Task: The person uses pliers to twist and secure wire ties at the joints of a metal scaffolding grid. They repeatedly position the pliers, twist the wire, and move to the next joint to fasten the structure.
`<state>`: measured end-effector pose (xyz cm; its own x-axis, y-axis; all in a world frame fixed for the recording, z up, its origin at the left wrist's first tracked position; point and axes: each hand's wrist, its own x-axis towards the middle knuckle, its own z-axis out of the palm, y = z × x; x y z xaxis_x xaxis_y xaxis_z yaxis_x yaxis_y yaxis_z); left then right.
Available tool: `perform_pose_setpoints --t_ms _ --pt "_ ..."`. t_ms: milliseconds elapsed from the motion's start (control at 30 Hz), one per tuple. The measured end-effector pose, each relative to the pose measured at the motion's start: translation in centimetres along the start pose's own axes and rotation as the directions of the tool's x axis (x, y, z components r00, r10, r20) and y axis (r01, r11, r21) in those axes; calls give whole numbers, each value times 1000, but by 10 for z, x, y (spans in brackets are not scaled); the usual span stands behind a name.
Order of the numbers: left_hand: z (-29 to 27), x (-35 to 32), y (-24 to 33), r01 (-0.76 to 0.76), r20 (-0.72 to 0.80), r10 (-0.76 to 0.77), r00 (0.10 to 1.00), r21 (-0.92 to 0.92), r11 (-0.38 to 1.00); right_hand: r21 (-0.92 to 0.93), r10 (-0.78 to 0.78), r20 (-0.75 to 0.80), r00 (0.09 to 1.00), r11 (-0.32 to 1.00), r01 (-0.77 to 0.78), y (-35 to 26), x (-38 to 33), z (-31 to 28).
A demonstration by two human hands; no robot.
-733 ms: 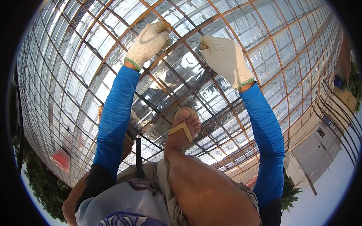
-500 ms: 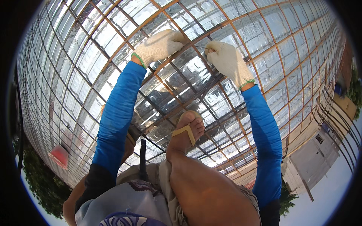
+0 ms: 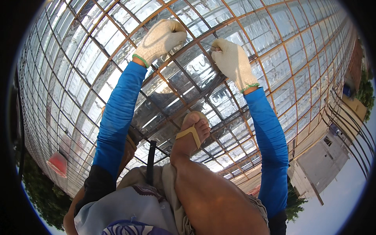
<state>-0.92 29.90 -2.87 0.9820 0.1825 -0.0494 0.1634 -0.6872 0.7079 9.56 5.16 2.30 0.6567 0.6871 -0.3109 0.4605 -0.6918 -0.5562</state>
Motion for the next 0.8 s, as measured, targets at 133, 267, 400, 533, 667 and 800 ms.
perform_pose_setpoints --t_ms 133,267,400,533,667,800 --pt "-13 -9 10 108 55 -97 994 -255 961 46 37 50 998 998 -40 0 3 -1" --pt "-25 -16 29 201 134 -152 979 -522 829 349 213 169 962 900 -260 -15 -9 -9" --pt "0 -35 11 165 76 -210 975 -880 446 429 252 185 950 849 -309 -41 -17 -14" --pt "15 -34 8 164 15 -239 971 -769 618 434 253 185 950 846 -310 -24 -14 -13" --pt "26 -34 31 255 -215 -387 897 -465 848 310 121 106 987 939 -149 2 -9 -8" --pt "34 -39 44 254 -442 -368 818 -298 920 266 54 139 989 960 -90 10 5 -9"
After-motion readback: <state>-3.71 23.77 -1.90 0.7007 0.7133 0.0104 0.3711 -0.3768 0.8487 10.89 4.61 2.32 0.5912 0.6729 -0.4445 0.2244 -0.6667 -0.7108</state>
